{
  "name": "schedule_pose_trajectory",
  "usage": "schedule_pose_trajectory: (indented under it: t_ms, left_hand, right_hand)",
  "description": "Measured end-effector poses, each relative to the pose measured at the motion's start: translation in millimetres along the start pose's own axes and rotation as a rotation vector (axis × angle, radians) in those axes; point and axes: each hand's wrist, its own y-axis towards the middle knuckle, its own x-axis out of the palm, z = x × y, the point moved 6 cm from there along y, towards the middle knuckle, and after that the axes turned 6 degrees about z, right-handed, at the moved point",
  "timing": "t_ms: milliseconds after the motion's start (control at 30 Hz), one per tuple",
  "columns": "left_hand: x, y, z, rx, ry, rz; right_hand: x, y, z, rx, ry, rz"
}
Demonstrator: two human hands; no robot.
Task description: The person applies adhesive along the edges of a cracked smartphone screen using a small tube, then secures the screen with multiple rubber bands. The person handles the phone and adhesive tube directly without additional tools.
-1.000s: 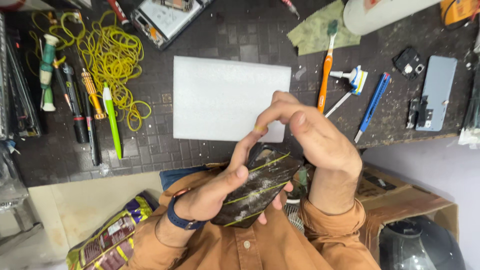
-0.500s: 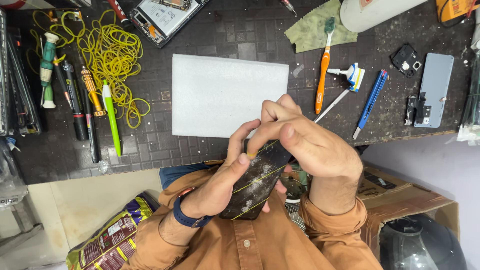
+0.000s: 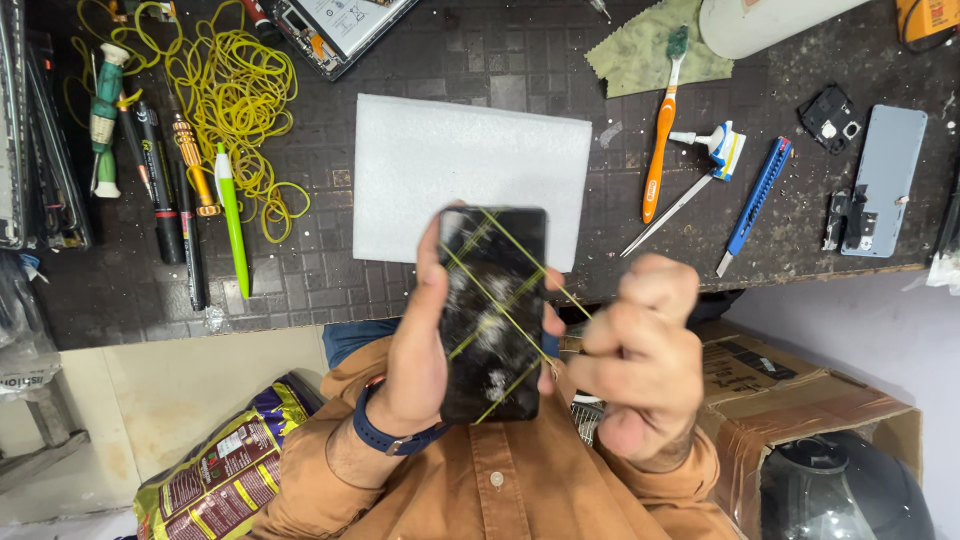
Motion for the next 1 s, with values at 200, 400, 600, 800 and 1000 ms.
schedule_pose_trajectory:
  t_ms: [200, 400, 600, 800, 1000]
  left_hand:
    - [-14, 10, 13, 0.003, -0.144, 0.139]
    - [-25, 7, 1, -0.030, -0.005, 0.216]
    - [-37, 10, -14, 0.094, 0.253, 0.231]
    - [-44, 12, -30, 0.125, 0.434, 0.313]
    - [-36, 24, -23, 0.028, 0.553, 0.248]
  right_hand:
    - [-3, -18, 2, -0.001, 0.027, 0.193]
    - [17, -31, 19, 0.028, 0.122, 0.179]
    - [31, -31, 22, 0.032, 0.381, 0.152]
    - [31, -29, 25, 0.005, 0.466, -0.030]
    - [37, -31, 29, -0.019, 0.299, -0.071]
